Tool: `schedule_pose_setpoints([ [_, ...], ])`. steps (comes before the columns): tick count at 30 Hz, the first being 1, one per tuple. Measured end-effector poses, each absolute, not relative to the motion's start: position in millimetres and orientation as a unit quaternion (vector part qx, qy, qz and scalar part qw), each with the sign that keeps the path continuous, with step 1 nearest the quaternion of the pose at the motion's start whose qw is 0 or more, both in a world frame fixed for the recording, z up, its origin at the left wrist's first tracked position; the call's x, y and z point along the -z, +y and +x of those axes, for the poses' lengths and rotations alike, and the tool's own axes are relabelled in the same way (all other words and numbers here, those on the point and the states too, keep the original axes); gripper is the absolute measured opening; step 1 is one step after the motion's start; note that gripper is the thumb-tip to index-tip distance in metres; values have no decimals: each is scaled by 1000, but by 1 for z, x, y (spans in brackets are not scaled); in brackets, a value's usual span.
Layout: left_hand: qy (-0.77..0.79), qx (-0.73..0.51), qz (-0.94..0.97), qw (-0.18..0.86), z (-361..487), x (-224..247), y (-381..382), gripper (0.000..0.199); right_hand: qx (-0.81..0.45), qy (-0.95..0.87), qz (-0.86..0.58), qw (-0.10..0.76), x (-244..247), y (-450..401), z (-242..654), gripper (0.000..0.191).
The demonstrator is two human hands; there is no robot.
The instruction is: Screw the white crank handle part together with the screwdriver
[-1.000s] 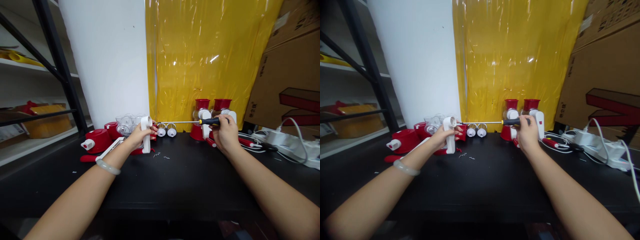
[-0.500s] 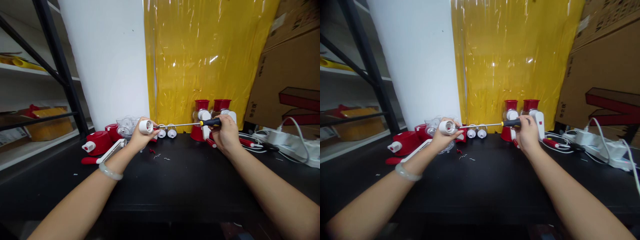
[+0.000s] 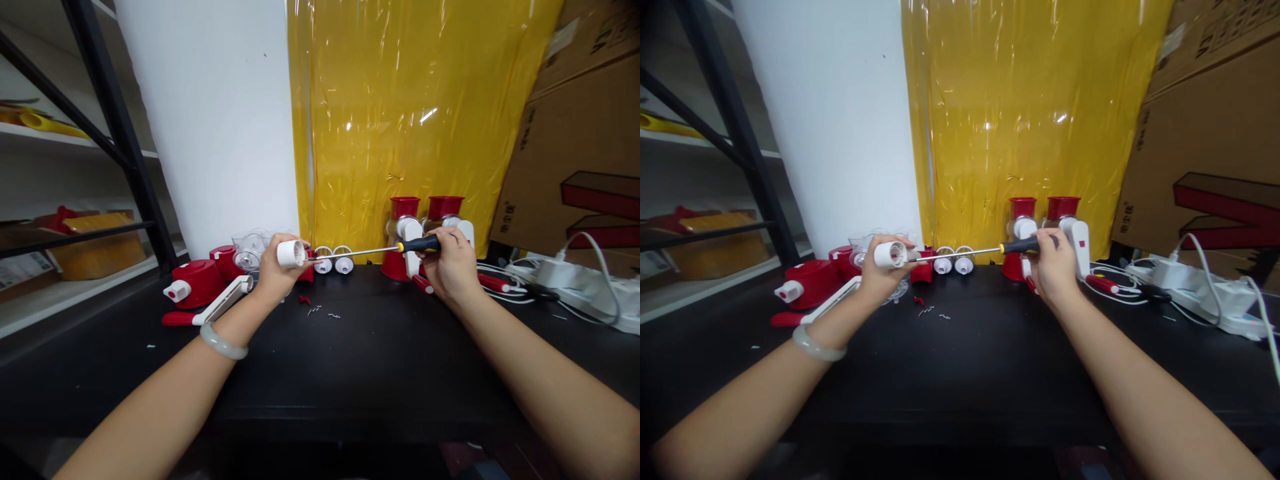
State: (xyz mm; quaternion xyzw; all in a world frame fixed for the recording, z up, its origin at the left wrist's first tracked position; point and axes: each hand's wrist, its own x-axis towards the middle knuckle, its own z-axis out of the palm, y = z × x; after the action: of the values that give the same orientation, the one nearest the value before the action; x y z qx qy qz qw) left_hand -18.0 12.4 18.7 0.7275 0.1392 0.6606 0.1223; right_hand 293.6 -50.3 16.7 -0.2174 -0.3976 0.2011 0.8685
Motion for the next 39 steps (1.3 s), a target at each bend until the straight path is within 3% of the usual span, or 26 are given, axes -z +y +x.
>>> schedule_pose_setpoints([
  [39,197,-654,723,103,-18,-11,18,52,-185,-411,-253,856,-15,-51,292,24],
])
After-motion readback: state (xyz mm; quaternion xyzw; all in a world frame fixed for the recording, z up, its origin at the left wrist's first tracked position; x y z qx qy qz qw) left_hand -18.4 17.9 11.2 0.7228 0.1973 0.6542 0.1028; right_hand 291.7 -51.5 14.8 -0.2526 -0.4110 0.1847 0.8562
